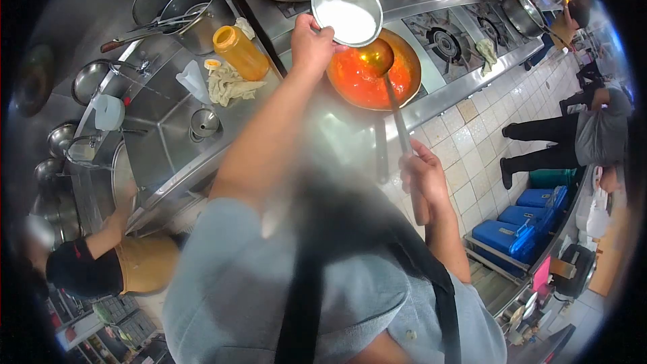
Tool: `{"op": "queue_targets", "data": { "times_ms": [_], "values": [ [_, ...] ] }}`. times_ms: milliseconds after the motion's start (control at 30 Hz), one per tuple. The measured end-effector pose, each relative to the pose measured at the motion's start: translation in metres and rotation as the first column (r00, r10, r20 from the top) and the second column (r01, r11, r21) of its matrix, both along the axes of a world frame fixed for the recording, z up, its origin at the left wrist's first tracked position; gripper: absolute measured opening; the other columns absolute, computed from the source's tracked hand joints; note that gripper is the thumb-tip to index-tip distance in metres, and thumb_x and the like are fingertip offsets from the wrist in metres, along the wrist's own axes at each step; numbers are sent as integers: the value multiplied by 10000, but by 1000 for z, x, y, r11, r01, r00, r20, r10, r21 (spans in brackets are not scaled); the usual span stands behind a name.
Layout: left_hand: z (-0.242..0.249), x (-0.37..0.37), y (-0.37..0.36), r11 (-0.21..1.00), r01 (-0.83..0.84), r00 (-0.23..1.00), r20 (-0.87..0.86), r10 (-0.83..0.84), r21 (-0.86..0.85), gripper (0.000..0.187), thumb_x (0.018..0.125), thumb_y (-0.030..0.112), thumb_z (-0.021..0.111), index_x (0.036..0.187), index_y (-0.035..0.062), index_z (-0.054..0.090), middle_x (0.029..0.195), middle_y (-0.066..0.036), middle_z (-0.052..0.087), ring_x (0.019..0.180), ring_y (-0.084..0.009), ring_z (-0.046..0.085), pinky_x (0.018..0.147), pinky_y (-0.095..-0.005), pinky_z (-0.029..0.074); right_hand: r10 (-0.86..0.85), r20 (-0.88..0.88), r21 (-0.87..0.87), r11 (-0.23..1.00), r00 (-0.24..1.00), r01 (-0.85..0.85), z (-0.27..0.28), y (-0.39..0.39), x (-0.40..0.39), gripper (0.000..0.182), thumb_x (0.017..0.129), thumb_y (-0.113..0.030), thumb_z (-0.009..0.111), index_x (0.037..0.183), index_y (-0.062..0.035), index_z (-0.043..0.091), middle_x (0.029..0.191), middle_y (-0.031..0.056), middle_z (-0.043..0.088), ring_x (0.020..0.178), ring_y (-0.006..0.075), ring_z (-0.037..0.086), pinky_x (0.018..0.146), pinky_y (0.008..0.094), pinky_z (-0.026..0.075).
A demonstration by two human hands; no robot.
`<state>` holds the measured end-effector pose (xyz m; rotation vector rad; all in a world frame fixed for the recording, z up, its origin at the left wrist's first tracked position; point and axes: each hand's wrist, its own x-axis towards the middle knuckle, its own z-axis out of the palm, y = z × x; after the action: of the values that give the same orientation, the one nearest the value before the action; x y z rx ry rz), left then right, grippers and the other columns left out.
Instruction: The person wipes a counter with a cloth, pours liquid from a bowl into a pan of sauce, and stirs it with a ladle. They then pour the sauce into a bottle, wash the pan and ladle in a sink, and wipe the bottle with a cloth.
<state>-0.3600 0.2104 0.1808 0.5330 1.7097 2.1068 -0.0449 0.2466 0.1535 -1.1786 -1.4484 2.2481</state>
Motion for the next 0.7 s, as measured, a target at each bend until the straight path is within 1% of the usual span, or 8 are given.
{"op": "queue_targets", "data": {
  "times_ms": [67,167,200,300,367,400,467,700],
  "values": [
    [0,1,2,1000,7,1000,-5,-7,15,232,823,-63,511,936,23,327,917,-224,584,615,-290,681,515,-336,595,-35,-80,-235,972,996,15,9,-2,5,389,919,-103,540,1289,-10,462,757,55,576,485,96,487,376,235,389],
    [-1,4,6,999,6,1000,-29,-5,37,229,823,-61,511,931,24,328,916,-224,583,616,-292,683,497,-334,584,-107,-189,-412,911,976,20,14,-3,16,357,924,-124,530,1260,-18,474,758,62,581,484,93,476,365,222,369],
    [-2,4,7,1000,2,1000,-29,-1,23,229,823,-61,512,928,23,327,919,-224,582,618,-294,684,492,-333,580,-107,-189,-412,911,976,20,17,-6,19,357,924,-124,530,1260,-18,474,758,62,581,484,93,476,365,222,369],
    [-3,3,8,1000,-1,999,-43,1,-10,229,823,-59,513,925,23,325,926,-222,578,621,-297,685,486,-331,573,-132,-169,-379,924,977,60,30,-15,25,358,916,-104,541,1256,-17,472,757,68,584,483,98,491,359,219,370],
    [-4,3,11,1000,0,998,-57,-2,-27,229,824,-58,513,923,23,323,930,-222,576,620,-299,686,487,-330,571,-139,-89,-214,970,986,117,36,-20,28,406,910,-82,554,1296,-11,450,751,63,580,483,104,510,361,229,385],
    [-5,2,12,999,-6,998,-66,4,-38,229,823,-54,515,923,25,324,938,-221,576,620,-298,686,485,-328,569,-139,-88,-214,970,986,118,35,-20,29,406,910,-82,554,1296,-11,450,751,63,580,483,104,510,361,229,385],
    [-6,3,12,999,-11,997,-73,7,-50,228,823,-50,517,922,27,325,946,-220,575,619,-297,687,484,-326,566,-125,-31,-19,992,992,125,32,-20,31,475,909,-68,560,1357,-5,415,746,53,575,486,109,525,360,235,396],
    [-7,2,15,998,-2,996,-91,-5,-70,234,815,-38,529,916,31,330,956,-216,571,628,-295,689,484,-333,566,-126,6,207,971,992,122,10,-10,21,552,909,-76,581,1416,2,376,753,33,569,500,93,517,420,236,409]
  ]
}}
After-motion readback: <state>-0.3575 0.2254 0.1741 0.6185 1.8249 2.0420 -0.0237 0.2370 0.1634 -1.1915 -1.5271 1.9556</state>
